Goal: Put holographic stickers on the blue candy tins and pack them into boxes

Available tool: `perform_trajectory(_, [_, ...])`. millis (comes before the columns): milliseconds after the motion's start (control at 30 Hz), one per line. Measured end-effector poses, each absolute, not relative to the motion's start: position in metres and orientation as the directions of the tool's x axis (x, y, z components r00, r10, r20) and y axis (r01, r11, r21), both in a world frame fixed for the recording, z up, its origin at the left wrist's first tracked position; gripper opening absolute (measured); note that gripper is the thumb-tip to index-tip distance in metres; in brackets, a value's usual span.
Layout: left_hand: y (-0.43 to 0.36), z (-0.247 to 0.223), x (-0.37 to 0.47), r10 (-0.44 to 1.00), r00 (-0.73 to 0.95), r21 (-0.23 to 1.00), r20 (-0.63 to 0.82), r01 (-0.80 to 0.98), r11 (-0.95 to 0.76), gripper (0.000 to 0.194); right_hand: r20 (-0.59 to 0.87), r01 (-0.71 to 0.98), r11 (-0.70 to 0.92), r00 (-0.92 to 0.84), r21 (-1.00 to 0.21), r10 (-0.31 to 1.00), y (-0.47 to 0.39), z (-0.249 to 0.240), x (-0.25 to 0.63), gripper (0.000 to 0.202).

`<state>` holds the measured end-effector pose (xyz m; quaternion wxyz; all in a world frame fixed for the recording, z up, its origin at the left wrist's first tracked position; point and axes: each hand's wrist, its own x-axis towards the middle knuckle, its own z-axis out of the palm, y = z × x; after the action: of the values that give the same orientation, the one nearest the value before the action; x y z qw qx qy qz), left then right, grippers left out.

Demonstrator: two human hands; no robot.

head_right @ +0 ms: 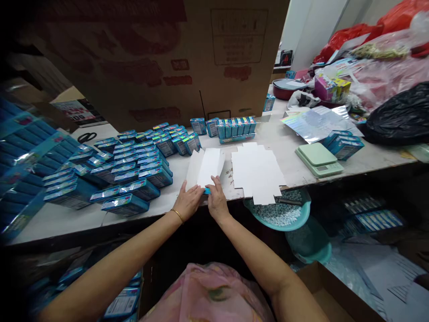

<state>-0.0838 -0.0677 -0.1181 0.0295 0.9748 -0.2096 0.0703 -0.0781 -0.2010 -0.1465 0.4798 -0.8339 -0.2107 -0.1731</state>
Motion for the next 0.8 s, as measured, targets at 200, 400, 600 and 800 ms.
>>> perform_trajectory(200, [-0.087, -0.114, -0.082, -0.389, 0.918, -0.047, 0.08, -0.386, -0.921, 0.027, 0.465, 0.519, -0.412, 0.855, -0.749, 0.231, -0.204, -0.142, -0.076, 0.043])
perform_trajectory(400, [-0.093, -0.1, -0.063, -0.339, 0.89, 0.083, -0.305, -0.33, -0.94, 0.023, 0.444, 0.53, -0.406, 0.847, -0.745, 0.291, -0.208, -0.141, -0.073, 0.048])
perform_trajectory(600, [-0.094, -0.107, -0.059, -0.336, 0.848, 0.141, -0.41, -0.305, -0.942, 0.024, 0.398, 0.498, -0.4, 0.864, -0.769, 0.309, -0.226, -0.132, -0.074, 0.047])
perform_trajectory(800, [-0.108, -0.098, -0.111, -0.344, 0.857, 0.151, -0.383, -0.309, -0.939, 0.024, 0.379, 0.427, -0.529, 0.903, -0.733, 0.204, -0.238, -0.102, -0.03, 0.029])
